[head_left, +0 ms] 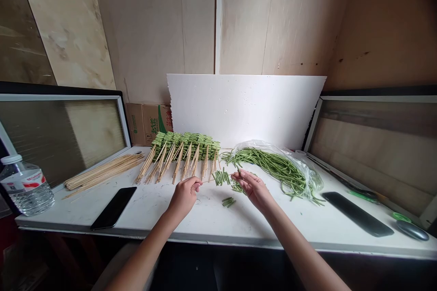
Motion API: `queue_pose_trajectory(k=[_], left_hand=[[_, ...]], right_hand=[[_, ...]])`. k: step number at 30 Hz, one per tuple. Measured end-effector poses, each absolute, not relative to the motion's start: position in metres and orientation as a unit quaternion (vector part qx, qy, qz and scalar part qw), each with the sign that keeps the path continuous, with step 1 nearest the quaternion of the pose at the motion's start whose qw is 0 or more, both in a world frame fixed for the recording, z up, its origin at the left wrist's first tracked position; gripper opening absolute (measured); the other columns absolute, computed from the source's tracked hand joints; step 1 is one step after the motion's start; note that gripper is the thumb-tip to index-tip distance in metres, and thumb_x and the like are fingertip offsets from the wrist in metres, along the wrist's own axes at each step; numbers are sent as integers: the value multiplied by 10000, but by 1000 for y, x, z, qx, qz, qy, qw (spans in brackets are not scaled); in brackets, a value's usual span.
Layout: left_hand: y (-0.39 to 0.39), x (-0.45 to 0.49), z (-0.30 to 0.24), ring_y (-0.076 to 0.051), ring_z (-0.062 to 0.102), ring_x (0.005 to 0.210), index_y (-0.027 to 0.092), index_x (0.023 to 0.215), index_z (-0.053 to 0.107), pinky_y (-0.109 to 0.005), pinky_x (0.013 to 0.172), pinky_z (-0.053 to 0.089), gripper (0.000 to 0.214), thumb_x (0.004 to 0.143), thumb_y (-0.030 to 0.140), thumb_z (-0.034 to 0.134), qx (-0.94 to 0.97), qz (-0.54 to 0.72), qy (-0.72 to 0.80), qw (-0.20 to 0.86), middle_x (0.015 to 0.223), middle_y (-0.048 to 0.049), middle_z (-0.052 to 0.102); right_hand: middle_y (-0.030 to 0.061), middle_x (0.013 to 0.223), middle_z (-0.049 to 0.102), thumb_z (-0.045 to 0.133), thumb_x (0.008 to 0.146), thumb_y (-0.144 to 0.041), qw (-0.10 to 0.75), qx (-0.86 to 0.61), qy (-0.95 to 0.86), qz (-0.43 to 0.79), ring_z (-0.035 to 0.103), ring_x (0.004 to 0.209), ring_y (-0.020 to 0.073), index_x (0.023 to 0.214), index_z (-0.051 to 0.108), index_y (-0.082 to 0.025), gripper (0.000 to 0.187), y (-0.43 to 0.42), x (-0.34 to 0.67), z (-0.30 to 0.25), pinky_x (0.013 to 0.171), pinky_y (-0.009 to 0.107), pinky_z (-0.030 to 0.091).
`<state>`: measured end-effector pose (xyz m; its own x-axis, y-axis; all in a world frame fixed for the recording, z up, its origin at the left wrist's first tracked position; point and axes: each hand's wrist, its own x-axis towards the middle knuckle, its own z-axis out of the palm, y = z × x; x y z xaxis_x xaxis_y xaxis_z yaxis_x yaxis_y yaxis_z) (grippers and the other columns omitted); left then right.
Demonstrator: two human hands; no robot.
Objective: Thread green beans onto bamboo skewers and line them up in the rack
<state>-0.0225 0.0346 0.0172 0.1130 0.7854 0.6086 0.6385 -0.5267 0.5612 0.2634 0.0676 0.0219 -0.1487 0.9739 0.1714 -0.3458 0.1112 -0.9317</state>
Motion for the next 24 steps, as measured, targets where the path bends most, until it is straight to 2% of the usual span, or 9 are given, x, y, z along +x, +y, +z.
queue_pose_trajectory(k=[8,15,24], left_hand=[[36,-23,14,-179,677,729,203,867,693,-252,701,510,273,886,40,475,741,458,485,75,724,-19,678],[37,-25,12,-188,690,746,212,883,702,-258,700,525,277,895,53,476,742,460,481,75,714,-17,673],[35,-23,15,-176,684,727,207,856,692,-247,695,519,289,874,16,476,741,455,489,72,729,-16,691]], right_hand=[[127,1210,774,830,802,-499,570,-327,-466,593,652,1286,307,1039,779,-217,372,64,261,24,854,329,600],[117,1173,786,832,792,-525,572,-336,-465,587,678,1232,314,997,786,-224,368,65,260,22,801,325,593],[122,1126,798,861,768,-504,582,-331,-455,587,684,1216,311,958,796,-215,353,66,260,19,807,328,578]])
